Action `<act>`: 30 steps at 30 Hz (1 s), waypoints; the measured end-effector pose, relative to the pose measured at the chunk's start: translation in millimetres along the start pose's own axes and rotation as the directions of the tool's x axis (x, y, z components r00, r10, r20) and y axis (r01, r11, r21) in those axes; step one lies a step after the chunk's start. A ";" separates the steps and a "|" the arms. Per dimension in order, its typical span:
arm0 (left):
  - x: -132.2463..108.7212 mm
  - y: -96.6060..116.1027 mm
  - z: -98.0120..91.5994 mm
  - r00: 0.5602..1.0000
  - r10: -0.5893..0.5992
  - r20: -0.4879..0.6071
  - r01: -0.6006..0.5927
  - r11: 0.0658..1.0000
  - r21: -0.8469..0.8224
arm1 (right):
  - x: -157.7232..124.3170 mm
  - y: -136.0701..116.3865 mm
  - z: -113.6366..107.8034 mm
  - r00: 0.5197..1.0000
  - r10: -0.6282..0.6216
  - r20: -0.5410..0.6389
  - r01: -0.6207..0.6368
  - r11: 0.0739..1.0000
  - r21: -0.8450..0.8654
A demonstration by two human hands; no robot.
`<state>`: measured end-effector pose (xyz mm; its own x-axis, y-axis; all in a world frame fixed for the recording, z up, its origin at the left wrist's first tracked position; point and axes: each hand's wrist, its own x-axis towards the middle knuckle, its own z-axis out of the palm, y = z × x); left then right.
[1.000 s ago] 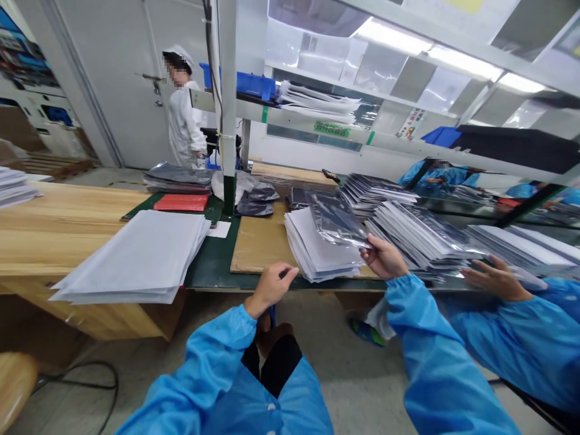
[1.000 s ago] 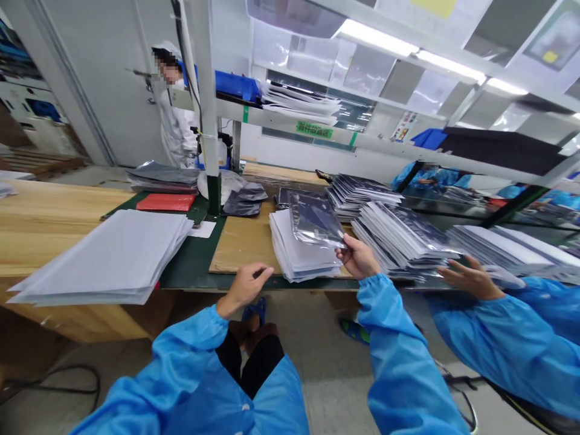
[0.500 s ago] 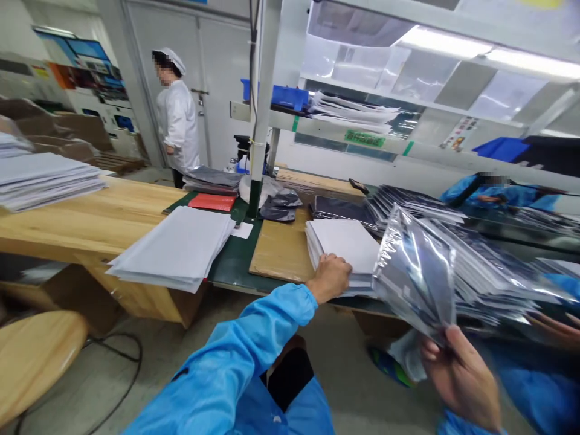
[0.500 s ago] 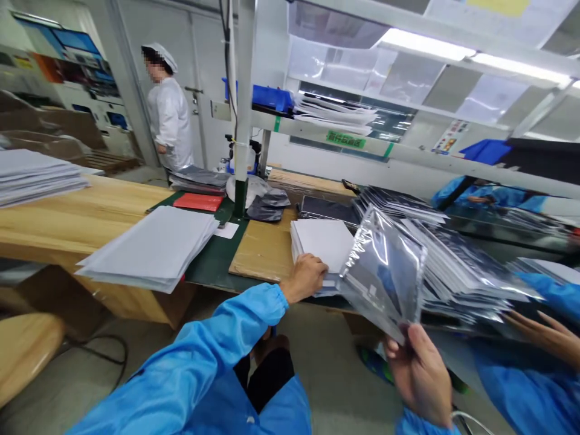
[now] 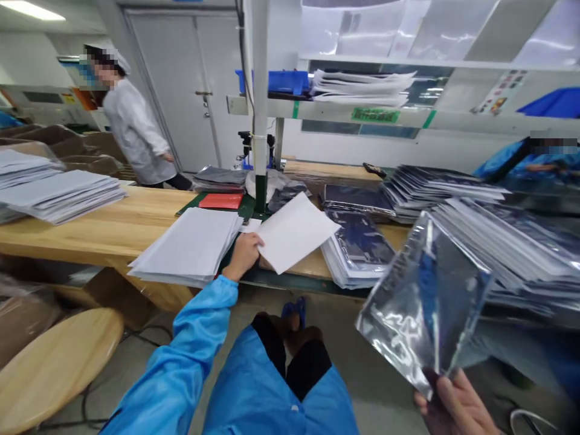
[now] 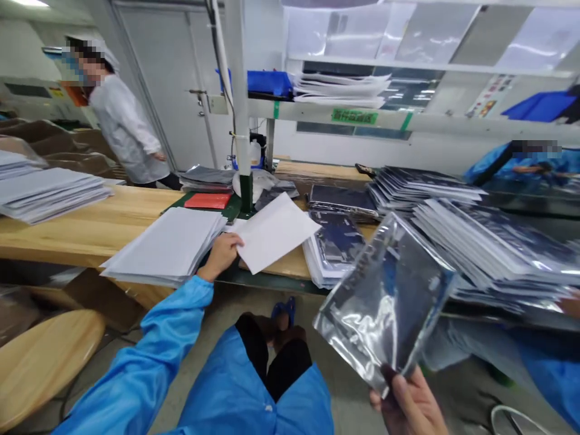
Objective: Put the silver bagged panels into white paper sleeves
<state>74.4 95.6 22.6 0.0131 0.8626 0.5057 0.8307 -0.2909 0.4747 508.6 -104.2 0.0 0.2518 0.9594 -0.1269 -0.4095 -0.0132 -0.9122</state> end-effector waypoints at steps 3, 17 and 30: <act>-14.7 -15.9 -1.9 0.997 -0.080 0.000 0.080 0.995 0.066 | -9.2 10.7 29.1 0.998 0.061 0.032 -0.061 0.998 0.004; -65.3 24.2 2.5 0.998 -0.067 -0.002 0.067 0.994 -0.090 | -60.2 70.8 60.5 0.929 0.225 0.294 -0.167 0.964 -0.209; -8.2 9.7 -16.0 0.919 -0.394 -0.017 0.360 0.856 -0.372 | -60.4 65.6 56.5 0.992 0.066 0.103 -0.059 0.996 -0.066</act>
<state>73.4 79.1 34.6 -0.3252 0.9002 0.2898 0.5086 -0.0918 0.8561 416.9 -147.1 -30.1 0.1326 0.9804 -0.1458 -0.3648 -0.0885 -0.9269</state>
